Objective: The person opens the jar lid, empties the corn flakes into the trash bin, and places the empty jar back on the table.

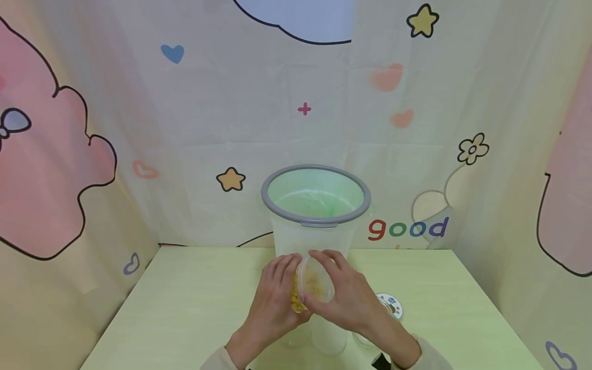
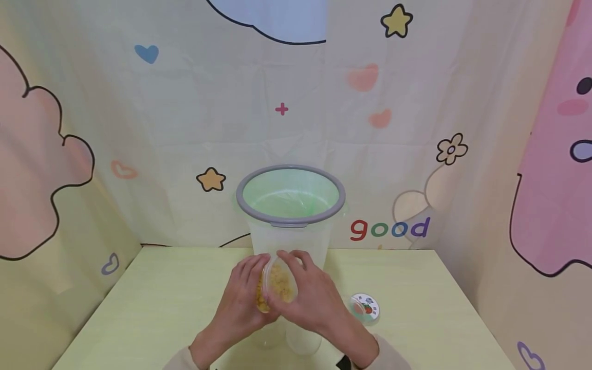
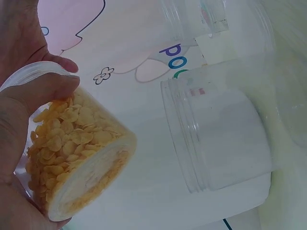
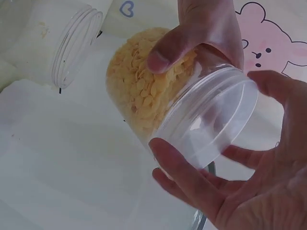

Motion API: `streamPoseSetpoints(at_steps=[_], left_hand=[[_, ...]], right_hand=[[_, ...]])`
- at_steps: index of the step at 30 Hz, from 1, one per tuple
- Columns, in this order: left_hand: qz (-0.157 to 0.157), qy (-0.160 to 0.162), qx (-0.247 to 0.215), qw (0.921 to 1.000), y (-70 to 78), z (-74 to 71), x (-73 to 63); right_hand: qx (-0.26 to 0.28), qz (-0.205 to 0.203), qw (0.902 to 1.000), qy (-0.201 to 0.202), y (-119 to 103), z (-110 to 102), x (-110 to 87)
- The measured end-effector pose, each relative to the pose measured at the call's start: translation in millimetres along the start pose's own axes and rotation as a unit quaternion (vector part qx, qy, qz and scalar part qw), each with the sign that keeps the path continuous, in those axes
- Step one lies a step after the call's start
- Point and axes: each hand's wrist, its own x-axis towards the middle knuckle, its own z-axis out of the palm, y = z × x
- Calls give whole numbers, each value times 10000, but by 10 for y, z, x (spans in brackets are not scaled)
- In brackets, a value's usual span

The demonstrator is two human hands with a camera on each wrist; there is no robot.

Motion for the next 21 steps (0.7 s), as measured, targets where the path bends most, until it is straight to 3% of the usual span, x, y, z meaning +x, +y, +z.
streamPoseSetpoints(at_steps=[6,13,21], left_hand=[[-85,-155,-180,9997,-21,-22,-18],[-153,-276,-354,9989,-27,-59,-16],[-368,-574,-760,9948,-3,-114,-13]], right_hand=[[11,-1074,9940,-207,70,-65,11],[-192,-2378,9704,-377,160,-120,31],[-287,-3220,9443,-617,224,-163,40]])
